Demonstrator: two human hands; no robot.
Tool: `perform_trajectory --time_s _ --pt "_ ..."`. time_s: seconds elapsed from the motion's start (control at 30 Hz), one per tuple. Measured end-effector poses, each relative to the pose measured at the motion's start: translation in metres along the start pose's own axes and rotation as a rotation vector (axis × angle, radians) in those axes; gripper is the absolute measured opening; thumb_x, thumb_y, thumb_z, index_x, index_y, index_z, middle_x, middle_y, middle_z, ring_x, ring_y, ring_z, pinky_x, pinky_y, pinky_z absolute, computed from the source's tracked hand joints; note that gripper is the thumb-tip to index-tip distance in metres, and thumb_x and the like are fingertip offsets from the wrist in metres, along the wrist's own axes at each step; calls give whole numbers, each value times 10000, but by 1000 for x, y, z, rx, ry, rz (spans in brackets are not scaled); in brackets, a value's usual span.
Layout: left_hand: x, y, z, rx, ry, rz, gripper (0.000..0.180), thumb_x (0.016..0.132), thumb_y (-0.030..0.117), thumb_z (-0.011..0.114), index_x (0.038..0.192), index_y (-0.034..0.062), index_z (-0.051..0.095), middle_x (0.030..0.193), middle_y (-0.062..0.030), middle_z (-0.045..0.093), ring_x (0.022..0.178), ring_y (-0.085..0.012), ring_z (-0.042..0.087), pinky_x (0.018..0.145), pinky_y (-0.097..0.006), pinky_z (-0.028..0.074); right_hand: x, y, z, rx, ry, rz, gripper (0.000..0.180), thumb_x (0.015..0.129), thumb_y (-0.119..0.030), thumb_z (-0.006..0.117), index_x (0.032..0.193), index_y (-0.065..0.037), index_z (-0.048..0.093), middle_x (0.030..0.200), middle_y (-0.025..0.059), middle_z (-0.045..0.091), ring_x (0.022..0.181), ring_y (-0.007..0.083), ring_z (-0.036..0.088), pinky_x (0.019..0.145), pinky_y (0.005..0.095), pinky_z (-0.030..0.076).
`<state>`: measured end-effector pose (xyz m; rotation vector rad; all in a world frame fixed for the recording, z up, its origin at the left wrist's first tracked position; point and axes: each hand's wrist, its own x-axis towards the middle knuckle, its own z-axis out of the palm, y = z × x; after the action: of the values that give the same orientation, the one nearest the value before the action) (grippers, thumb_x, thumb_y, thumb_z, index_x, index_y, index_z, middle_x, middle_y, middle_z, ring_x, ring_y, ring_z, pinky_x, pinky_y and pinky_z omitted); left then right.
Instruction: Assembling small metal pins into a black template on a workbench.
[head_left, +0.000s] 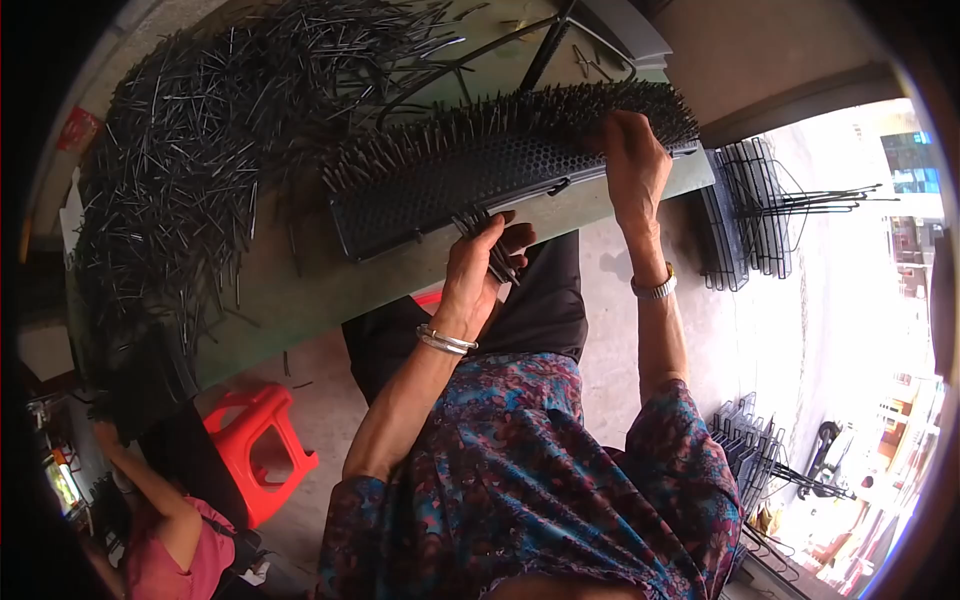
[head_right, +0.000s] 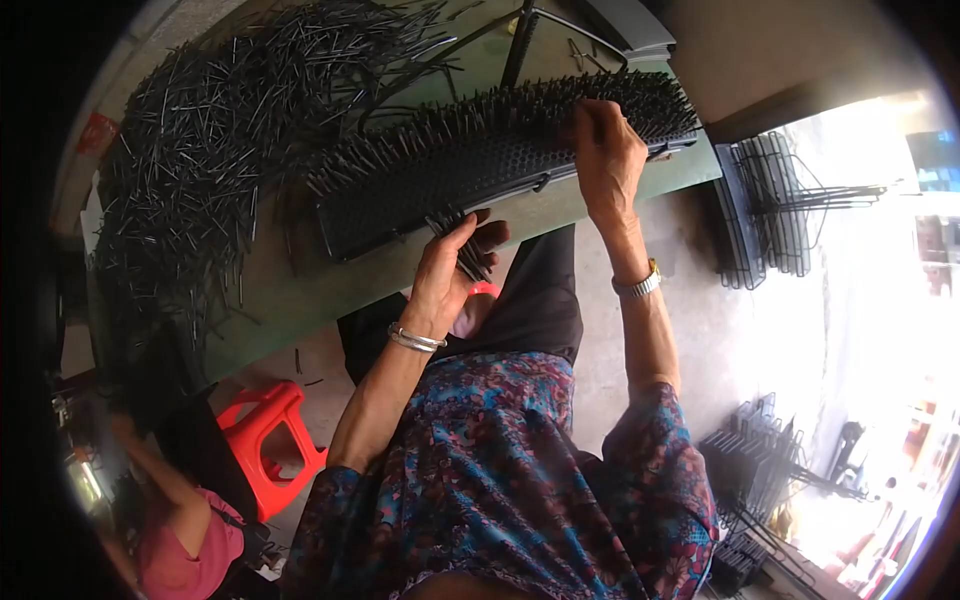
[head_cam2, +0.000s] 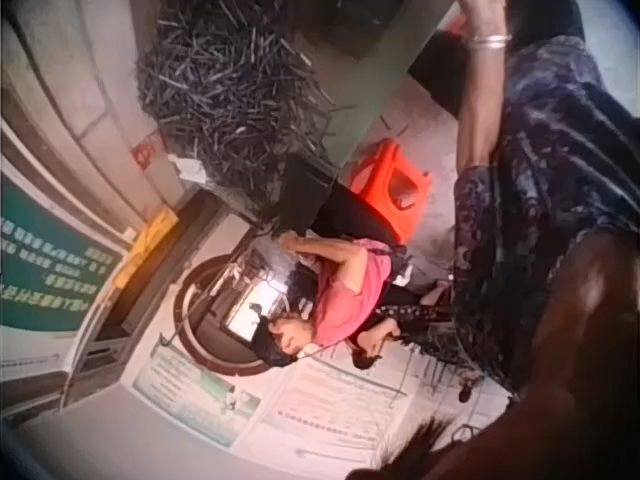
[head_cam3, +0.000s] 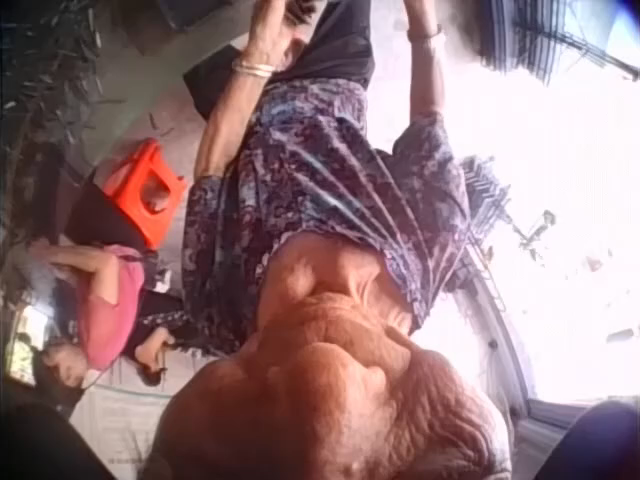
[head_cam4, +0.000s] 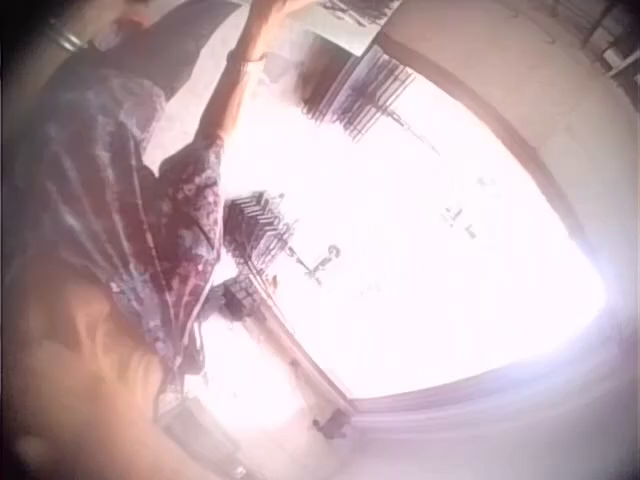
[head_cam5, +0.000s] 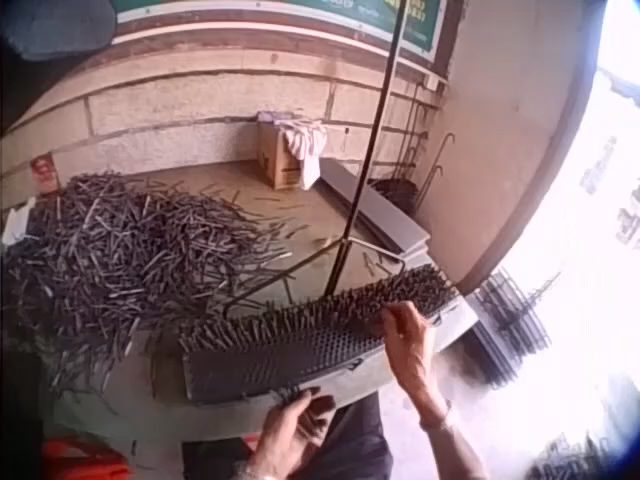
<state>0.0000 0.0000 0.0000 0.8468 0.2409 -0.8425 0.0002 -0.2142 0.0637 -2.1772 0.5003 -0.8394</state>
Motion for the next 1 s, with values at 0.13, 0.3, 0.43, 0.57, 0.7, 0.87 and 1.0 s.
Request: perform_trajectory --time_s 0.13,0.3,0.43,0.57,0.7,0.87,1.0 --pt "6 -2 -4 -192 -108 -48 339 961 287 579 1147 4 559 1008 -194 666 947 -289 669 828 -460 560 4 6 13 -74 60 -134 131 933 -118 593 995 -15 644 785 94 700 740 142 703 653 263 519" --pt "1 4 -3 -293 -188 -153 369 991 330 518 1199 25 519 990 -204 663 933 -309 668 820 -479 563 4 11 17 -85 57 -166 127 931 -114 590 984 -10 640 790 93 702 742 157 706 647 269 518" --pt "3 1 -5 -295 -145 -163 350 989 338 520 1170 39 516 984 -212 662 905 -324 671 822 -488 564 3 11 16 -132 36 -173 127 937 -113 580 984 -11 640 803 97 705 751 168 709 651 272 518" --pt "6 -6 -9 -267 -79 -98 285 981 290 547 1107 35 564 972 -187 667 908 -296 676 855 -485 553 2 7 13 -146 -1 -171 129 939 -105 576 994 -6 638 814 106 699 757 172 711 647 270 516" --pt "-3 1 -2 -248 -39 -114 265 960 280 589 1077 42 595 904 -145 667 821 -241 672 799 -431 571 5 3 10 -96 -58 -150 127 940 -90 573 1002 2 634 829 117 688 762 178 714 638 270 515" --pt "-5 4 -3 -121 -40 -58 308 962 305 588 1119 40 611 862 -109 652 689 -138 595 620 -297 516 7 2 9 -112 -110 -174 109 927 -65 578 998 -5 636 844 135 678 755 187 712 623 277 513" --pt "-2 -2 -5 -154 -45 -37 319 965 305 584 1133 34 608 852 -105 639 672 -115 551 567 -267 452 7 14 13 -183 -133 -293 100 905 -72 603 985 -32 647 835 119 654 752 225 686 636 303 507"
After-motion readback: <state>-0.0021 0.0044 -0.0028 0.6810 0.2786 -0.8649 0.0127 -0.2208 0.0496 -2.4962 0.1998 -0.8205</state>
